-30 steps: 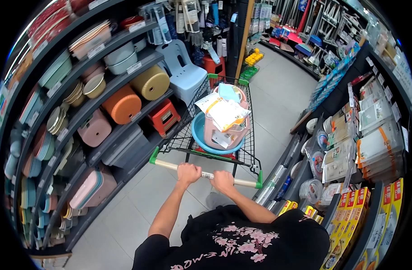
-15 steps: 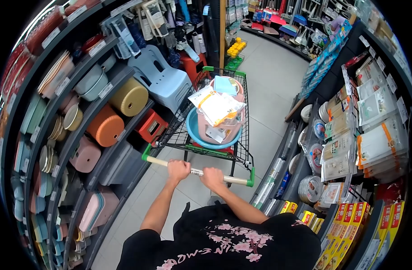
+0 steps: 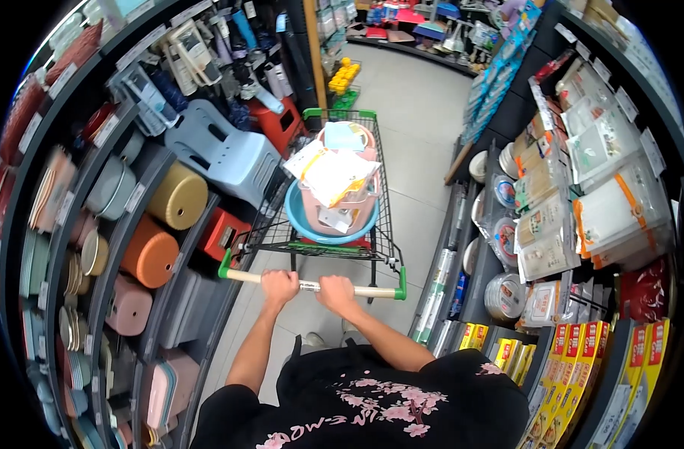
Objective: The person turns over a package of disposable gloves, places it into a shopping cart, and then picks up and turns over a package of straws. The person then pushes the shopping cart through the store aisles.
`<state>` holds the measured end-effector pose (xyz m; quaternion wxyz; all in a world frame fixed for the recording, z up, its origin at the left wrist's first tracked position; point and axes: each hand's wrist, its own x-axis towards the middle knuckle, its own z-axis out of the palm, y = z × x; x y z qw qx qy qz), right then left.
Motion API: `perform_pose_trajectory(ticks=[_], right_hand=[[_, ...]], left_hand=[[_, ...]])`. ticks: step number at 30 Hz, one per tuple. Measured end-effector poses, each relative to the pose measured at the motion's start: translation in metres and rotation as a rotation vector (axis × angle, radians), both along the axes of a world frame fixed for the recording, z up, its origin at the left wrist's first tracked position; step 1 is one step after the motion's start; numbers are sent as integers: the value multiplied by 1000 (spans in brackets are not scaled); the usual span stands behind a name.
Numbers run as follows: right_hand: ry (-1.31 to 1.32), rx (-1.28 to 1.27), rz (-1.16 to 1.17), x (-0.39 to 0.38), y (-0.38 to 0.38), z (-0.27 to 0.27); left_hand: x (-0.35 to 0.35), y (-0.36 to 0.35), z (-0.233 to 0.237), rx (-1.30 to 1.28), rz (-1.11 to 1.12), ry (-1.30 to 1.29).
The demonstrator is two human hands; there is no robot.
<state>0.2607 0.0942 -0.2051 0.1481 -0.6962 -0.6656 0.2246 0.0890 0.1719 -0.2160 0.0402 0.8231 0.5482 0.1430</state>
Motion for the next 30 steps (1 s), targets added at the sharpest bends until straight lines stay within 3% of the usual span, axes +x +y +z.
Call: perform_pose_trajectory(ticks=[12, 30], right_hand=[[-98, -69, -76, -16, 30, 4], [-200, -24, -198, -108, 71, 10]], left_hand=[[-6, 36, 2, 12, -68, -45], [-86, 86, 4, -53, -119, -108]])
